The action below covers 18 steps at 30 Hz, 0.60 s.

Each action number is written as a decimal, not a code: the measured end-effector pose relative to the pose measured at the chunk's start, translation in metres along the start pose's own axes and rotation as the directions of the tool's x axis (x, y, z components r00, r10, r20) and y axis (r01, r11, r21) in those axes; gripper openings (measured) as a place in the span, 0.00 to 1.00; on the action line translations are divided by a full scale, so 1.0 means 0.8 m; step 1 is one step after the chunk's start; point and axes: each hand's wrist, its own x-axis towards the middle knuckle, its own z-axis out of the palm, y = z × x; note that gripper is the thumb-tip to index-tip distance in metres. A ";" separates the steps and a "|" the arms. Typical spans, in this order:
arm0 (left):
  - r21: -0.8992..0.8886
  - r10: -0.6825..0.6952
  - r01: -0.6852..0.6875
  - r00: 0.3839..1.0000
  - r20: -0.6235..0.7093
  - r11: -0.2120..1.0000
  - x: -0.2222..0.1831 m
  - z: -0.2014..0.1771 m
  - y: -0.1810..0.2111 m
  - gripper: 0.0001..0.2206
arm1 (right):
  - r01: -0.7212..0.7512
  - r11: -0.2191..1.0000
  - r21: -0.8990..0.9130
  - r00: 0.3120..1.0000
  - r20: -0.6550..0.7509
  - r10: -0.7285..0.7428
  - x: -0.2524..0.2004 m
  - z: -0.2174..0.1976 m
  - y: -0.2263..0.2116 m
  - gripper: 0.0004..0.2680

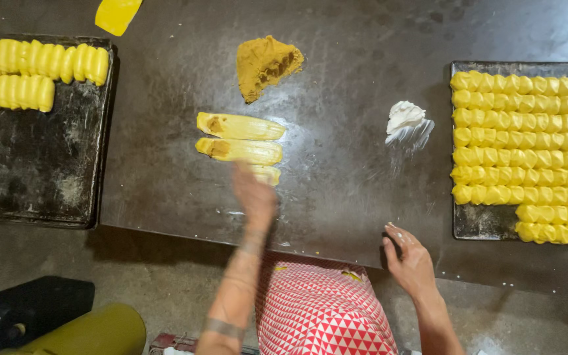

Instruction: The person spreads filling onto strips of dough, rolls them into cylinders, and places them onto a metal baking tray.

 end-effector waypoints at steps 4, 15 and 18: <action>0.054 -0.048 0.045 0.996 0.072 0.998 -0.005 -0.001 0.038 0.41 | 0.039 0.999 -0.002 0.999 0.022 -0.039 0.004 0.002 -0.003 0.11; 0.182 0.056 -0.053 0.998 -0.010 0.982 0.012 0.026 0.013 0.40 | -0.023 1.000 0.018 0.999 -0.028 0.023 -0.002 -0.020 0.016 0.11; 0.028 0.142 -0.142 0.990 0.026 0.989 -0.018 0.035 0.044 0.36 | -0.010 1.000 0.009 1.000 -0.020 0.010 0.000 -0.015 0.014 0.11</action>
